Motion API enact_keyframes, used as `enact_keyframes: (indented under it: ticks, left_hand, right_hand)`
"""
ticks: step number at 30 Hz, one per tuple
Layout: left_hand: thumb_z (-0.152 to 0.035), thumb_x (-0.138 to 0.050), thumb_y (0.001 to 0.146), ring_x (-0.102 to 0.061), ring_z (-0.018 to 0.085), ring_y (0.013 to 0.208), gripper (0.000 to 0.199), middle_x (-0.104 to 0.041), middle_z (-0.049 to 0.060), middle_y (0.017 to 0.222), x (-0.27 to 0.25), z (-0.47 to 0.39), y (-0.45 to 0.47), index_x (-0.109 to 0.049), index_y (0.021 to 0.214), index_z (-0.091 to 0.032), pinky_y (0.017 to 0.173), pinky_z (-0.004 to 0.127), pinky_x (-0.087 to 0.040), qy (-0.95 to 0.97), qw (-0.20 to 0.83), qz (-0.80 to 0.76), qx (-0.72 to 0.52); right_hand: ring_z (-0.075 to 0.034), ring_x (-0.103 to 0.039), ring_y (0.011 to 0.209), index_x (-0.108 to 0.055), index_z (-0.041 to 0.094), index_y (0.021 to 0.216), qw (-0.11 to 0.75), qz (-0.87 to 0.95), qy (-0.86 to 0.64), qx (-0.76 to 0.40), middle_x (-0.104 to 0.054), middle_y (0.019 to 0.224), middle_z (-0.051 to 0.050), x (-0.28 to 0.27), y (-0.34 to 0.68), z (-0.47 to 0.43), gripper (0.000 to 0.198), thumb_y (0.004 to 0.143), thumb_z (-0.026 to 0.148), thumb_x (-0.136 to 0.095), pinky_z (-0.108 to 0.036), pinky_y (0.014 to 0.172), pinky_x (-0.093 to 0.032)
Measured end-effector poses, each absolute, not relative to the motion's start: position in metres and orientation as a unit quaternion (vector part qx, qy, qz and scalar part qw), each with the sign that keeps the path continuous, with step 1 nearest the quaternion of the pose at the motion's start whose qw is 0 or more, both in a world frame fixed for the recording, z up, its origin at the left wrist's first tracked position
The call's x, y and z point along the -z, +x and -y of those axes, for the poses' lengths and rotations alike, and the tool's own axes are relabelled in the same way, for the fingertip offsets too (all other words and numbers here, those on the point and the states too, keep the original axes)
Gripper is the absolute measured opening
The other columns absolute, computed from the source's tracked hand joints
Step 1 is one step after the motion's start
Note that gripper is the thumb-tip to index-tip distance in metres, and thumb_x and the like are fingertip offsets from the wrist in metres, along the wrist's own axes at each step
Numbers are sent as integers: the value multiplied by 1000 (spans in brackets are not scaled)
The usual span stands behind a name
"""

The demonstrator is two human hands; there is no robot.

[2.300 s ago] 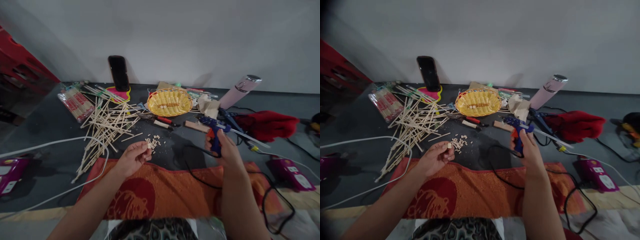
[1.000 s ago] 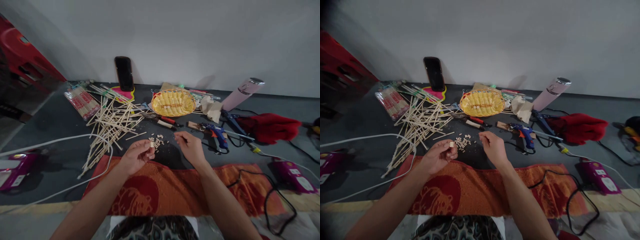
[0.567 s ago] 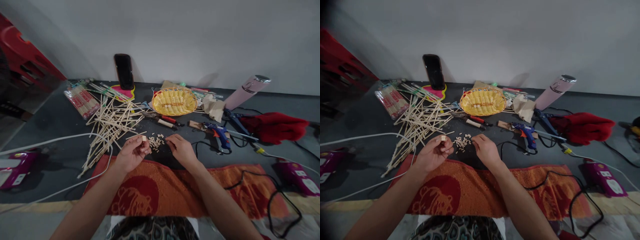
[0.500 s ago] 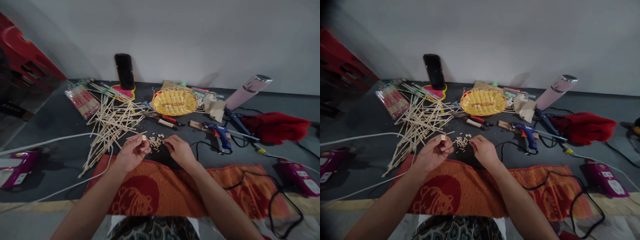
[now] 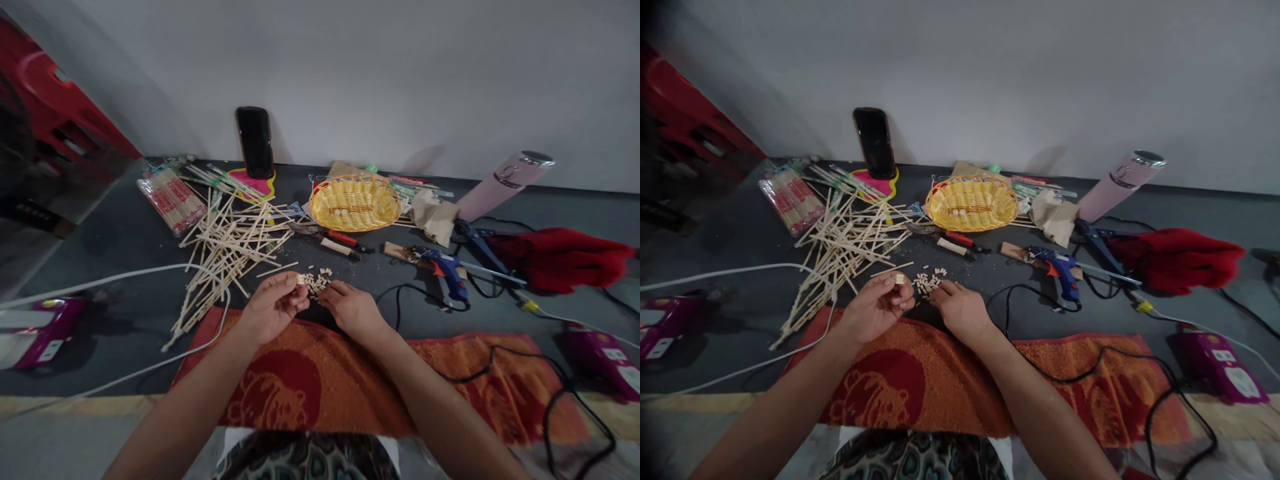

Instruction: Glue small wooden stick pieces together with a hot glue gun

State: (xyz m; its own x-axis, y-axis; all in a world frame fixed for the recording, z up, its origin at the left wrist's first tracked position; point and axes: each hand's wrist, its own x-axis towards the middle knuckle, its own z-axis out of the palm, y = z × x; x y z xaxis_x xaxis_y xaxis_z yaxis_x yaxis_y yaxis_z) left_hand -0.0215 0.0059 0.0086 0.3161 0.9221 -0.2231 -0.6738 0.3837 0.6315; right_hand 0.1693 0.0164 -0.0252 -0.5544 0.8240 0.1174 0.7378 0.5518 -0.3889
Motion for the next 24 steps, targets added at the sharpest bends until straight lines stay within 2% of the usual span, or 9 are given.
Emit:
enact_keyframes:
  ticks: [2, 6, 8, 14, 24]
  left_hand:
    - [-23, -67, 76, -40, 7, 55, 13, -54, 2, 65, -6, -5, -20, -61, 72, -12, 56, 23, -36, 222, 786, -290, -499]
    - [-24, -68, 76, -42, 6, 54, 15, -58, 3, 66, -3, -3, -15, -62, 73, -11, 56, 22, -37, 230, 792, -311, -473]
    - [-24, -69, 75, -45, 6, 54, 15, -60, 4, 67, -2, -2, -12, -64, 73, -11, 56, 22, -38, 236, 791, -332, -457]
    - [-27, -73, 72, -52, 8, 55, 17, -62, 4, 66, -1, 0, -6, -67, 74, -11, 56, 21, -40, 264, 778, -380, -425]
    - [-27, -73, 73, -54, 7, 56, 17, -63, 3, 67, 2, 1, -6, -68, 77, -11, 55, 19, -38, 276, 785, -380, -404]
  right_hand:
    - [-16, -61, 83, -64, 22, 91, 199, 850, -453, -180, -65, 92, -5, 21, 170, -16, 15, 92, 21, -49, -26, 75, -48]
    - [-16, -60, 85, -61, 22, 90, 386, 761, -445, -273, -62, 88, -4, 5, 174, -12, 10, 91, 22, -51, -29, 77, -49]
    - [-17, -59, 82, -61, 22, 88, 434, 732, -436, -294, -61, 85, -4, -2, 174, -7, 7, 90, 24, -54, -30, 74, -49]
    - [-17, -59, 81, -62, 23, 88, 465, 714, -415, -318, -62, 83, -3, -9, 169, 3, 6, 88, 20, -57, -31, 75, -49]
    - [-16, -59, 83, -64, 23, 89, 460, 723, -401, -322, -63, 83, -3, -7, 167, 3, 8, 87, 18, -58, -30, 75, -49]
